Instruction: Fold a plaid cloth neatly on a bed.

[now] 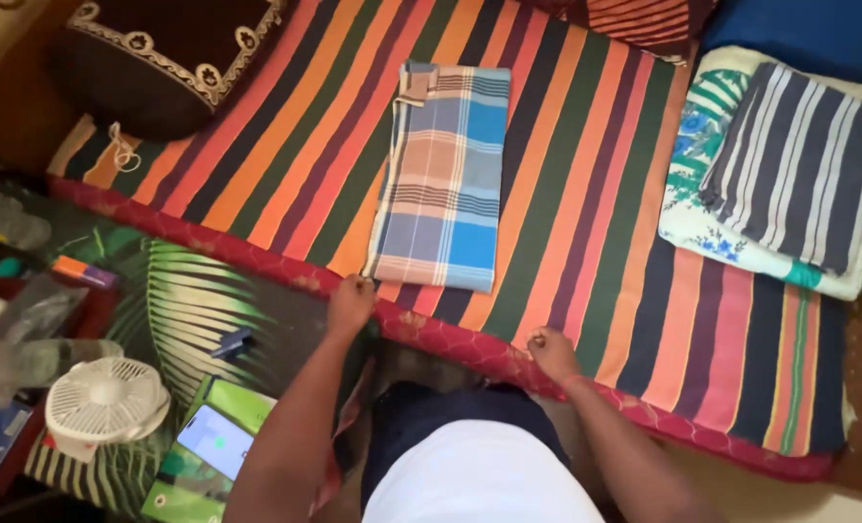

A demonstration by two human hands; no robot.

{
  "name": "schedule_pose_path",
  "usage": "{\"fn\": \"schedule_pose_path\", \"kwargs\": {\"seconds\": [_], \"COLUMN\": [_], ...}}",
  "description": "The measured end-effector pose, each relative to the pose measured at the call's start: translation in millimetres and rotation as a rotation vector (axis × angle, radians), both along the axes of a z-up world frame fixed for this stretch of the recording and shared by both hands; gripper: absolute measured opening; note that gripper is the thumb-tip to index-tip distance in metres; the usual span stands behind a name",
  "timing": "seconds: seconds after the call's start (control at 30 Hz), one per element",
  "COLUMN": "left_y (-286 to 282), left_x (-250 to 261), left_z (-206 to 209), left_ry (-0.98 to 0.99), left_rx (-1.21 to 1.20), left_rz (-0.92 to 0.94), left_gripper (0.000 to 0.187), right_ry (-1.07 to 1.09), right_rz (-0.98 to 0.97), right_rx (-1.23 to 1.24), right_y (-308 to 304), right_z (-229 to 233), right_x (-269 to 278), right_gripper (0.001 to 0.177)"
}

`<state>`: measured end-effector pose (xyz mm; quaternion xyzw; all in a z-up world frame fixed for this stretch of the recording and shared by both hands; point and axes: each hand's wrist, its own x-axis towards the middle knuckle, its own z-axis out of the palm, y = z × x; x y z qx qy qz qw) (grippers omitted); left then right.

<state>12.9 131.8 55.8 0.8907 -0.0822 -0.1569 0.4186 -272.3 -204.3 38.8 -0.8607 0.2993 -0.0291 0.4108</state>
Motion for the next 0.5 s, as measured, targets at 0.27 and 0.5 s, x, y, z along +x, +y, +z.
{"fn": "schedule_pose_path", "kwargs": {"seconds": [0.27, 0.5], "left_y": [-100, -169], "left_x": [-1, 26], "left_z": [77, 4], "left_ry": [-0.270, -0.538], "left_rx": [-0.191, 0.124], "left_rz": [-0.120, -0.016], "left_gripper": [0.029, 0.062], "right_ry": [-0.086, -0.067], "right_rz": [0.026, 0.391], "right_rx": [-0.103, -0.278], "right_y": [11, 41], "right_z": [48, 35], "right_x": [93, 205], "right_gripper": [0.031, 0.065]}}
